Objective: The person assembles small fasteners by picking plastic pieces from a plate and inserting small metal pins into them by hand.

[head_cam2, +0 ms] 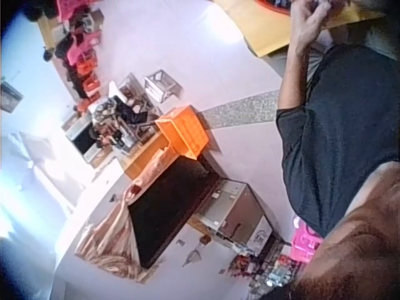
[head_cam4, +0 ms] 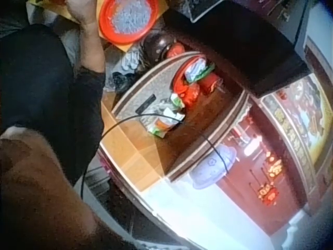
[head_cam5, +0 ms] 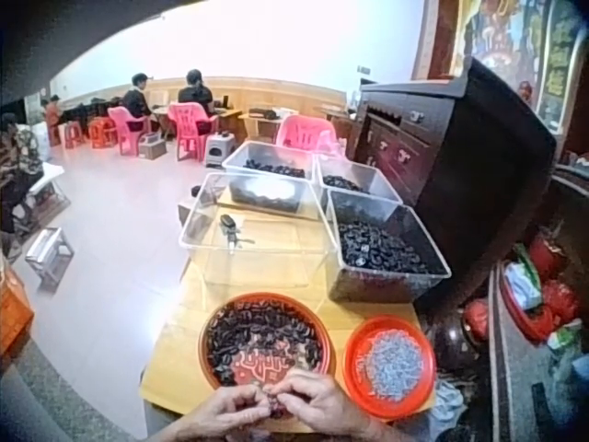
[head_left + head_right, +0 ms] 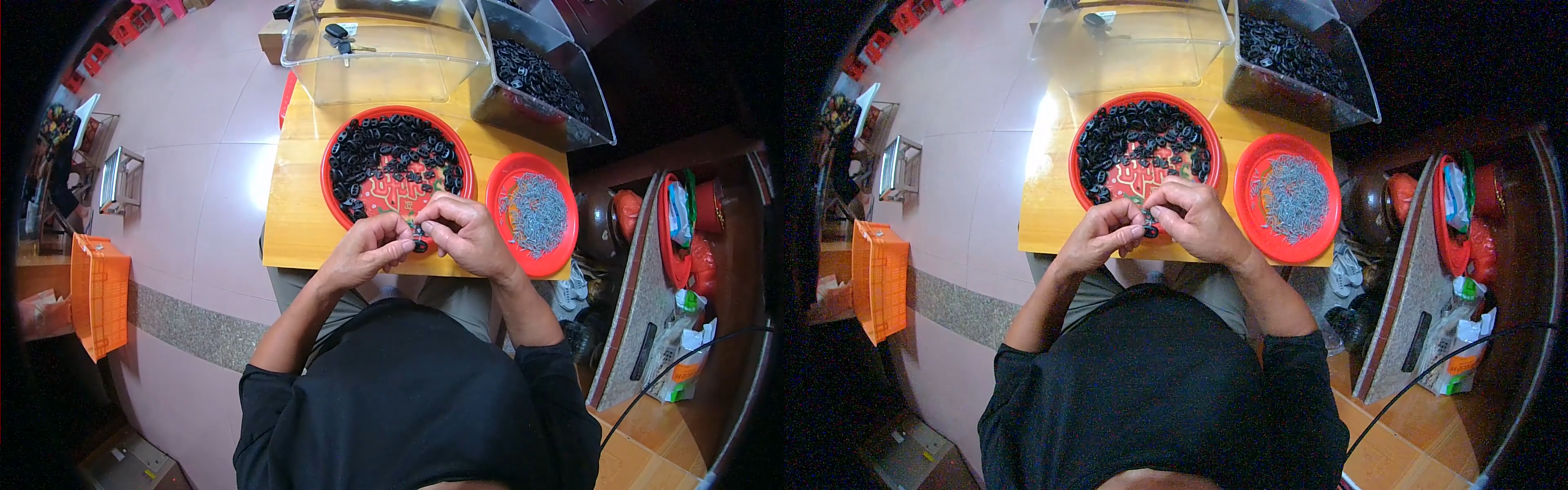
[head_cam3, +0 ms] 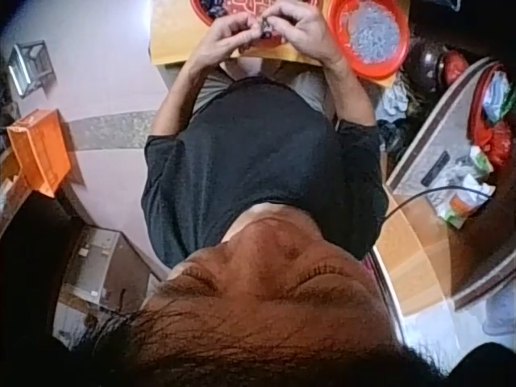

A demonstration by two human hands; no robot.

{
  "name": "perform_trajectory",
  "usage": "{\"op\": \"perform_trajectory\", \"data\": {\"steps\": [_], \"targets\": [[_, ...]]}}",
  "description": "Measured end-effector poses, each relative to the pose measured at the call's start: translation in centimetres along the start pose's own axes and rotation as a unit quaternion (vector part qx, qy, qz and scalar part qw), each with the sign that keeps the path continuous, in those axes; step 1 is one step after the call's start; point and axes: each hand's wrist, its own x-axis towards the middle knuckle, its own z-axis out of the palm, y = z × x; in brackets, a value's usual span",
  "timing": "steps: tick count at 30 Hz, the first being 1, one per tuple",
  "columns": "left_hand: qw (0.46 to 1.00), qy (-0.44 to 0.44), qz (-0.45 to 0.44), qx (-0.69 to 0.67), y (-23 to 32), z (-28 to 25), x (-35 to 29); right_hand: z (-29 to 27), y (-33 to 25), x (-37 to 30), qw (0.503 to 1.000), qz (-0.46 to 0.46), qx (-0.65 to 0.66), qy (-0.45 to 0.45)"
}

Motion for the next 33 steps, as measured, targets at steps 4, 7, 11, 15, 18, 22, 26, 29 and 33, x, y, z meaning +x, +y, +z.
{"op": "perform_trajectory", "data": {"steps": [4,7,11,15,18,22,26,29,33], "targets": [[1.000,0.002,0.007,-0.005,-0.3,-0.1,0.0,0.1,-0.1,0.0,0.999,-0.030,-0.012,-0.011],[1.000,0.007,0.009,-0.010,-0.2,-0.1,0.0,0.3,-0.3,-0.1,1.000,-0.013,0.007,-0.014],[1.000,0.011,0.012,-0.013,-0.3,0.0,-0.1,0.6,-0.4,-0.1,1.000,-0.014,0.010,-0.017],[1.000,0.012,0.014,-0.020,-0.5,0.0,-0.1,0.6,-0.3,-0.3,0.999,-0.027,-0.001,-0.018],[0.999,0.016,0.019,-0.032,-0.4,0.0,-0.2,0.5,0.0,-0.3,0.998,-0.058,-0.032,-0.005],[0.999,0.019,0.017,-0.033,-0.2,0.0,-0.2,0.5,-0.5,-0.7,0.988,-0.103,-0.114,-0.007],[0.998,0.024,0.017,-0.054,-0.4,0.1,-0.3,1.2,-0.5,-1.0,0.980,-0.119,-0.161,0.011],[0.997,0.020,0.018,-0.070,-0.2,0.1,-0.2,1.6,-0.1,-1.0,0.969,-0.180,-0.165,0.044],[0.996,0.015,0.018,-0.088,-0.3,0.2,-0.2,2.0,0.1,-1.2,0.963,-0.200,-0.166,0.065]]}}
